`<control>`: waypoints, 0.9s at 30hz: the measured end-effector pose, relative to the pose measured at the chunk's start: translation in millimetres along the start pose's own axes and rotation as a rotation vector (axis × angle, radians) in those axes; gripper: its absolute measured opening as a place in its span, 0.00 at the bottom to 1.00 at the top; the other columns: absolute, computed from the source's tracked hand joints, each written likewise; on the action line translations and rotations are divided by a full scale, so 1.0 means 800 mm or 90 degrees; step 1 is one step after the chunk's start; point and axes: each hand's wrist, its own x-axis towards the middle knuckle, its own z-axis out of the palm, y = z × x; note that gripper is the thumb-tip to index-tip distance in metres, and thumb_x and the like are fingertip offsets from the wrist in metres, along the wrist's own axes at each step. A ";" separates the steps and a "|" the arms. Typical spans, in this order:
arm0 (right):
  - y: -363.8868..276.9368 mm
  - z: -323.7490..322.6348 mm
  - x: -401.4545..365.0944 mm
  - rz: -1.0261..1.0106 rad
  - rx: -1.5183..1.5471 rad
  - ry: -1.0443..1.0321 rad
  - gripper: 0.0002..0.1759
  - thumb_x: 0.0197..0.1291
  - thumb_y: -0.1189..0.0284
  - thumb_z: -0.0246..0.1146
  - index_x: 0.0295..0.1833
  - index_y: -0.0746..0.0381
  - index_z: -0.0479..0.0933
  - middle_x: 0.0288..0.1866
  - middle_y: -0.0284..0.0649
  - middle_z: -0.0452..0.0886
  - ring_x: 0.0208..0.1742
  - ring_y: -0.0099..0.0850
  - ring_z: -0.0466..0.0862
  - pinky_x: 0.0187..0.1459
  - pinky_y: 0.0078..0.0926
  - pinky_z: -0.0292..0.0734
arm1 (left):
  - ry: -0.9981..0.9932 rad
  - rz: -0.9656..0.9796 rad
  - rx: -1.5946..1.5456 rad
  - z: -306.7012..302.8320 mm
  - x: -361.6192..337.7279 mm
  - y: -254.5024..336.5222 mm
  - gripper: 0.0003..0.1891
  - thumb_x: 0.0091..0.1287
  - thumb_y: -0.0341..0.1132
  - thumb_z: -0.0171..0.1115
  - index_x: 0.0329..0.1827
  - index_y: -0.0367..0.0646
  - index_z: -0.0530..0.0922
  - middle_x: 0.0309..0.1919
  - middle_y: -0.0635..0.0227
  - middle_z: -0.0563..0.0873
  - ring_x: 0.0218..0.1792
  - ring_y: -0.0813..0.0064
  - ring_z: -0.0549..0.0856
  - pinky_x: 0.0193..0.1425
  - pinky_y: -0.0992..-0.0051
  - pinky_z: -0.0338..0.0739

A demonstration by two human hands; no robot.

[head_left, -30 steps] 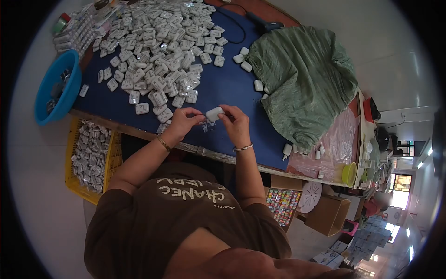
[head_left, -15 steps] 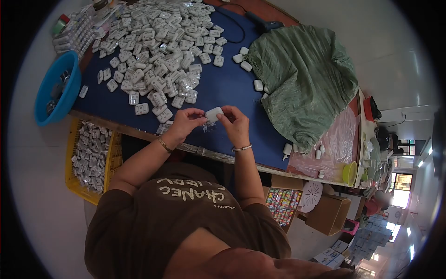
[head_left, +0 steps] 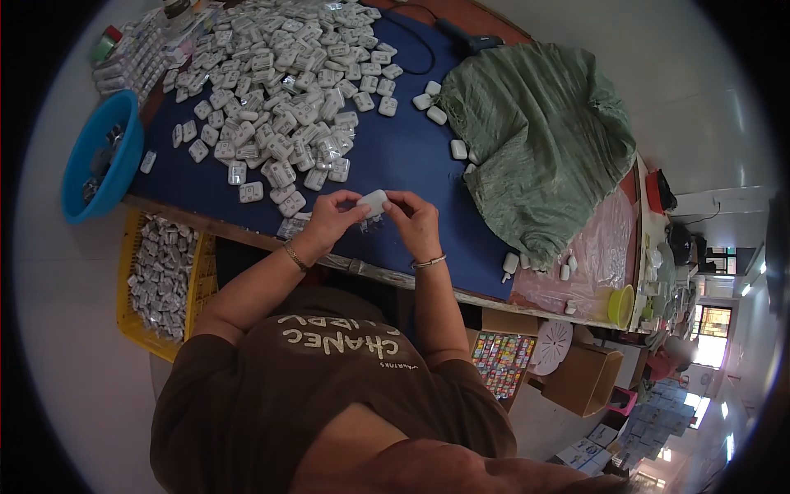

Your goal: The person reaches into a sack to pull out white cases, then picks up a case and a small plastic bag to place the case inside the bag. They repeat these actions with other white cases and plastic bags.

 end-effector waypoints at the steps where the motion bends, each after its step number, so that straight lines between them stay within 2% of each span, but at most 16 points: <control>1: 0.002 0.000 0.000 0.000 0.000 0.000 0.11 0.56 0.75 0.67 0.44 0.68 0.82 0.32 0.41 0.85 0.34 0.24 0.84 0.37 0.20 0.78 | 0.006 0.010 0.015 0.000 0.001 0.000 0.12 0.63 0.33 0.67 0.45 0.33 0.80 0.33 0.65 0.85 0.31 0.82 0.83 0.37 0.84 0.77; 3: 0.004 0.001 -0.001 0.007 -0.010 0.022 0.11 0.56 0.75 0.67 0.44 0.68 0.82 0.33 0.41 0.85 0.34 0.24 0.84 0.37 0.20 0.78 | 0.012 0.020 0.031 0.003 0.001 0.005 0.12 0.65 0.33 0.66 0.45 0.33 0.80 0.34 0.65 0.85 0.32 0.82 0.83 0.39 0.83 0.78; 5: 0.002 0.002 -0.001 0.010 -0.016 0.006 0.10 0.56 0.75 0.67 0.44 0.68 0.82 0.33 0.41 0.85 0.34 0.24 0.84 0.37 0.20 0.78 | -0.037 -0.150 -0.054 0.005 0.001 0.018 0.12 0.65 0.34 0.66 0.45 0.34 0.80 0.34 0.66 0.85 0.33 0.82 0.83 0.38 0.83 0.78; 6: 0.001 0.002 -0.002 0.014 -0.023 -0.008 0.10 0.56 0.76 0.67 0.44 0.68 0.82 0.33 0.42 0.85 0.33 0.25 0.84 0.37 0.20 0.78 | -0.037 -0.151 -0.053 0.006 0.001 0.018 0.12 0.65 0.34 0.66 0.45 0.34 0.80 0.34 0.66 0.85 0.33 0.82 0.83 0.38 0.83 0.78; 11: -0.004 0.006 -0.006 -0.008 0.003 -0.020 0.09 0.56 0.77 0.67 0.43 0.67 0.82 0.36 0.42 0.84 0.35 0.26 0.84 0.38 0.21 0.78 | 0.005 -0.031 0.016 0.004 0.005 0.003 0.12 0.65 0.34 0.66 0.47 0.35 0.80 0.36 0.70 0.84 0.34 0.85 0.82 0.37 0.84 0.77; 14: -0.006 0.011 -0.008 -0.034 -0.004 -0.021 0.08 0.56 0.77 0.67 0.42 0.67 0.83 0.38 0.41 0.84 0.36 0.26 0.84 0.39 0.20 0.78 | 0.006 -0.012 0.009 0.003 0.011 0.000 0.12 0.65 0.34 0.66 0.47 0.36 0.80 0.36 0.70 0.84 0.34 0.86 0.81 0.37 0.85 0.76; 18: -0.004 0.013 -0.009 -0.031 -0.014 0.006 0.08 0.57 0.78 0.66 0.43 0.67 0.83 0.38 0.40 0.84 0.37 0.26 0.84 0.40 0.20 0.79 | 0.000 -0.047 0.000 0.005 0.006 0.006 0.12 0.65 0.32 0.65 0.48 0.35 0.80 0.37 0.69 0.84 0.36 0.83 0.82 0.40 0.83 0.79; 20: 0.003 0.011 -0.009 -0.030 -0.016 0.019 0.08 0.57 0.78 0.66 0.43 0.67 0.83 0.38 0.40 0.84 0.37 0.26 0.84 0.40 0.20 0.79 | -0.018 -0.056 -0.075 0.011 -0.005 0.015 0.14 0.66 0.30 0.63 0.52 0.33 0.78 0.41 0.66 0.84 0.40 0.79 0.83 0.46 0.79 0.81; 24: 0.016 0.012 -0.009 0.004 0.025 0.021 0.09 0.56 0.78 0.65 0.43 0.67 0.82 0.38 0.41 0.84 0.36 0.27 0.84 0.38 0.20 0.78 | -0.050 -0.074 -0.071 -0.003 -0.005 0.006 0.17 0.65 0.30 0.64 0.54 0.30 0.76 0.44 0.63 0.83 0.41 0.78 0.84 0.45 0.80 0.81; 26: 0.020 0.011 -0.014 0.034 0.045 0.033 0.09 0.57 0.78 0.65 0.44 0.67 0.82 0.37 0.41 0.84 0.36 0.26 0.84 0.38 0.20 0.78 | 0.040 -0.051 -0.036 -0.011 0.005 0.007 0.16 0.64 0.28 0.64 0.55 0.33 0.76 0.46 0.63 0.83 0.43 0.76 0.84 0.46 0.79 0.81; 27: 0.023 0.008 -0.018 0.063 0.063 0.043 0.09 0.57 0.77 0.65 0.44 0.67 0.82 0.36 0.40 0.84 0.36 0.24 0.84 0.38 0.20 0.78 | 0.140 0.119 0.151 -0.023 0.015 0.013 0.17 0.63 0.27 0.64 0.54 0.35 0.77 0.47 0.63 0.82 0.45 0.74 0.83 0.47 0.77 0.80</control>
